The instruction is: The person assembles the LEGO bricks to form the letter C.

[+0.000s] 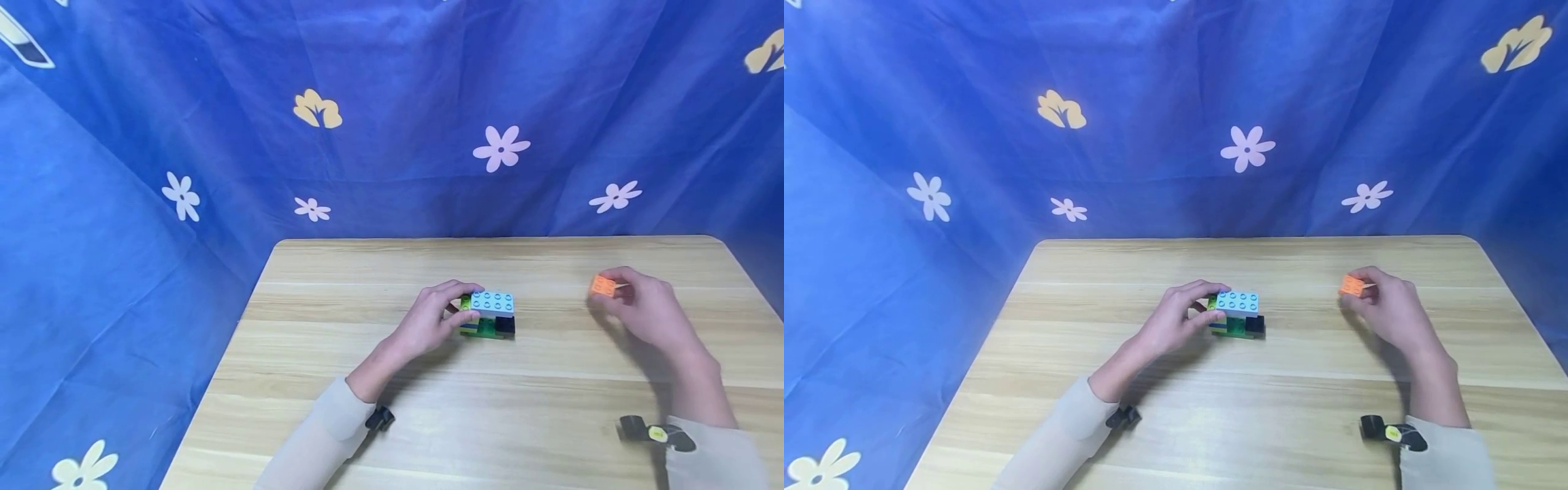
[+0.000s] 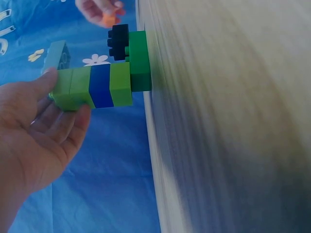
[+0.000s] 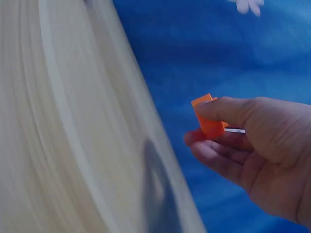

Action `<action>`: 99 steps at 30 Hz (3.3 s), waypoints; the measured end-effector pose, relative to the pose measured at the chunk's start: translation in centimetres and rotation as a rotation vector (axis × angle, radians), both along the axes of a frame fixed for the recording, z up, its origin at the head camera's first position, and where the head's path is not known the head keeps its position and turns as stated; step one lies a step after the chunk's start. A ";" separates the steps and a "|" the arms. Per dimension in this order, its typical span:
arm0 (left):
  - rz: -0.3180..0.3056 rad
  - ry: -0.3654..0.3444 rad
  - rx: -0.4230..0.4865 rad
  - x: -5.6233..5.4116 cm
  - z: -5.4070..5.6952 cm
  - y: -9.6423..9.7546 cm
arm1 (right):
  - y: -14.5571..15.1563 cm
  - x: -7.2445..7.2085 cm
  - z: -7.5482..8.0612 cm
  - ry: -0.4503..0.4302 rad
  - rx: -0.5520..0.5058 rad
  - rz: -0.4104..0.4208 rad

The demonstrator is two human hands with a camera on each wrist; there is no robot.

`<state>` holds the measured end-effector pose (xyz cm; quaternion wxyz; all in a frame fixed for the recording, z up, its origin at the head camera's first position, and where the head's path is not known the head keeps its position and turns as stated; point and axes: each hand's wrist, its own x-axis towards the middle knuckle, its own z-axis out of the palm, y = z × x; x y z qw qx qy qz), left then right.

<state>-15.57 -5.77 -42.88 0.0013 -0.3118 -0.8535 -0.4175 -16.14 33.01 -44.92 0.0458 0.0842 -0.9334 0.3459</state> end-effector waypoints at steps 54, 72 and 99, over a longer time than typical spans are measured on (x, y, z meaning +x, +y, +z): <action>-0.004 0.001 -0.008 0.2 -0.1 0.1 | -11.2 1.1 -0.1 -0.531 -0.829 0.484; -0.012 0.007 -0.002 0.3 -0.2 0.1 | -11.9 1.2 0.1 -0.582 -0.873 0.387; 0.041 -0.164 0.013 -0.2 -0.3 -0.4 | -12.2 1.3 -0.4 -0.176 -0.302 0.390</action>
